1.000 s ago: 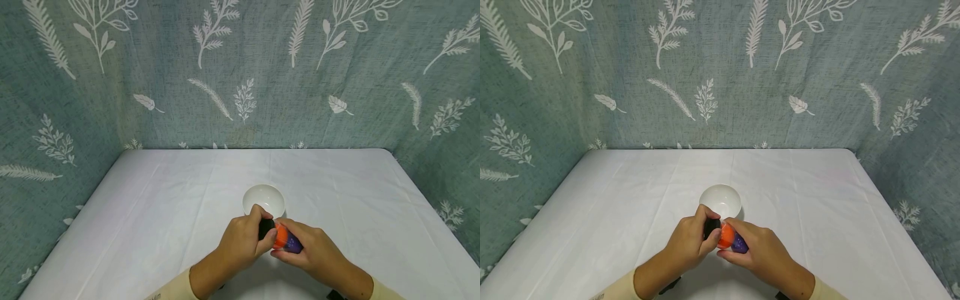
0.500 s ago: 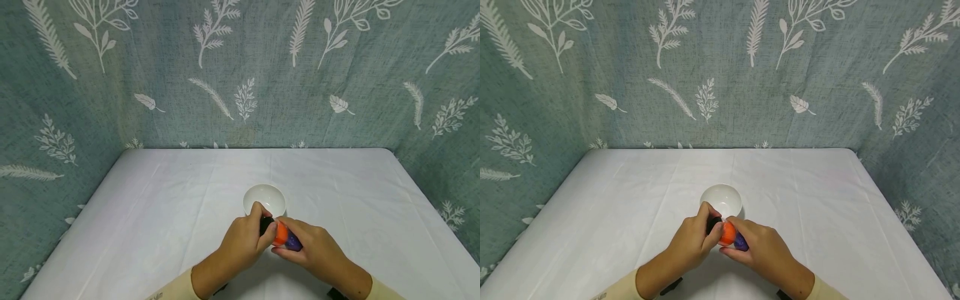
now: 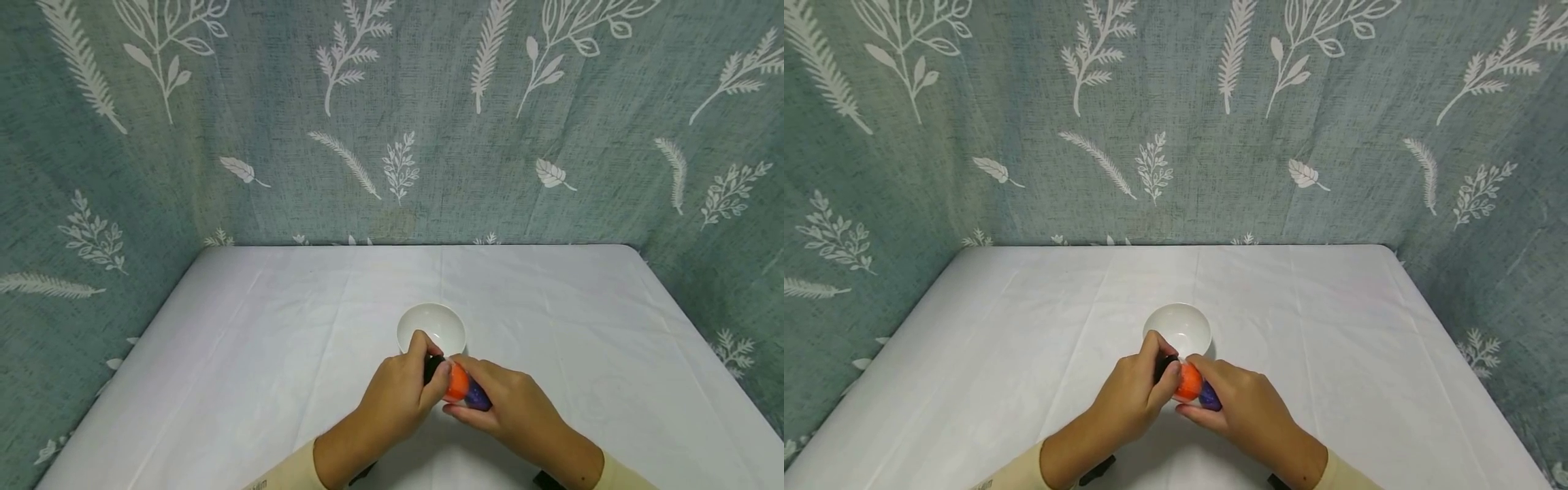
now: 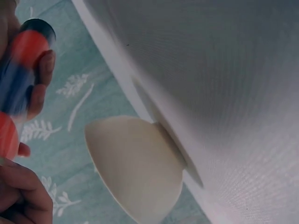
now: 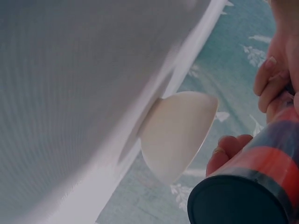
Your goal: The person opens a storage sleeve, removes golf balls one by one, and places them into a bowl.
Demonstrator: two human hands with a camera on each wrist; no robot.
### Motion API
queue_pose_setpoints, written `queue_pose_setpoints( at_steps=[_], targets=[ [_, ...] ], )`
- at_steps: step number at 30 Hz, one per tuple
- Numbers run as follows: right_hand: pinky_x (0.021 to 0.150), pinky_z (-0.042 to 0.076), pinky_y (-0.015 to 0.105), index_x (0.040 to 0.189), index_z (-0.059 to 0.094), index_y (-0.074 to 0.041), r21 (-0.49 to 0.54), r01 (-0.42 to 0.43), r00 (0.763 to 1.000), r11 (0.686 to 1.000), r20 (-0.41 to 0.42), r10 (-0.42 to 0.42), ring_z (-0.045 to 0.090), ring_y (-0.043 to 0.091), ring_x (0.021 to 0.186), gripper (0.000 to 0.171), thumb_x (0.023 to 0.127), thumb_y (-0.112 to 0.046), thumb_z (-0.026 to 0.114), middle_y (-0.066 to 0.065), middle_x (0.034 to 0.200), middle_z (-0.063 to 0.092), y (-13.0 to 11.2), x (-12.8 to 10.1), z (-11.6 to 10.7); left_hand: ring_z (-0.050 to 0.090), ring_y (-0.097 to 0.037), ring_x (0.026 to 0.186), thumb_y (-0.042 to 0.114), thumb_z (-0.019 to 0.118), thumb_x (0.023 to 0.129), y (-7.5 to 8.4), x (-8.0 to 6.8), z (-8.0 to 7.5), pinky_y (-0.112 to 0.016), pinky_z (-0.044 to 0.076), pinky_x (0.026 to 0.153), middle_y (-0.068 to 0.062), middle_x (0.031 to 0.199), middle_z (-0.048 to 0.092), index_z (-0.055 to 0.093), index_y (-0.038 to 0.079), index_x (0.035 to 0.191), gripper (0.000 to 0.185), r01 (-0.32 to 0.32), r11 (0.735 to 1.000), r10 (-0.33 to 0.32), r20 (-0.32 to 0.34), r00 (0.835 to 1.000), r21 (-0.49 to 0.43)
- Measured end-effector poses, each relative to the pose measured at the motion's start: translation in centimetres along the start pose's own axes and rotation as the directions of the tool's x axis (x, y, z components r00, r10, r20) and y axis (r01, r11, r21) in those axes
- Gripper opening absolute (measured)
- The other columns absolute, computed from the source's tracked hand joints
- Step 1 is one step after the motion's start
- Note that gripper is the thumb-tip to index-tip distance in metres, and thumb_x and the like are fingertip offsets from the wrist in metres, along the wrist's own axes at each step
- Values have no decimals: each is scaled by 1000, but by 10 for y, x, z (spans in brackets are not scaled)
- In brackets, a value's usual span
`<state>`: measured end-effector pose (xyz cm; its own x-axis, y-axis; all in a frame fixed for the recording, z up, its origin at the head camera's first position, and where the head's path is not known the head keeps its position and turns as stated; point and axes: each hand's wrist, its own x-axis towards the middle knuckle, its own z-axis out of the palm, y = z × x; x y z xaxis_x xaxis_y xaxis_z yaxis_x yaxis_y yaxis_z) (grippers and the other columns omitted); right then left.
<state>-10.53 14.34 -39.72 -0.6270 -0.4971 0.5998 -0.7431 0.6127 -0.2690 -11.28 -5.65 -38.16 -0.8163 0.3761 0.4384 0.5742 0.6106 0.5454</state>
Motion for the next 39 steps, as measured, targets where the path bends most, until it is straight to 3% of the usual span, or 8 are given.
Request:
queue_pose_setpoints(
  at_steps=[22,30,35,39],
  targets=[
    [59,49,15,123,64,-12,-42,6,1000,999,-16,-6,55,-1,71,54,92,-56,63,-5,90,71,-2,-1,1,42,-1,52,33,44,104,0,0,0,-17,37,47,10,62,50,48,13,104,21,83,996,-80,64,995,-40],
    [65,58,25,122,65,-13,-102,24,999,994,-45,-29,68,8,77,56,91,-59,63,-2,97,74,0,1,-2,41,-2,50,31,37,109,-4,7,-10,-20,40,47,12,62,48,46,14,105,20,177,972,-165,88,982,-154],
    [69,60,26,121,65,-11,-55,-1,999,998,-39,-1,71,10,82,56,88,-56,69,0,105,75,2,1,-3,40,-3,50,29,40,107,-7,8,-15,-22,39,48,11,63,45,45,16,111,15,180,961,-165,88,982,-208],
    [71,60,28,122,65,-11,-34,-71,997,997,-17,70,71,10,83,56,85,-52,75,0,108,75,3,2,-6,44,-4,56,24,44,105,-10,8,-17,-22,42,54,11,70,48,44,17,118,15,177,957,-158,97,983,-229]
  ],
)
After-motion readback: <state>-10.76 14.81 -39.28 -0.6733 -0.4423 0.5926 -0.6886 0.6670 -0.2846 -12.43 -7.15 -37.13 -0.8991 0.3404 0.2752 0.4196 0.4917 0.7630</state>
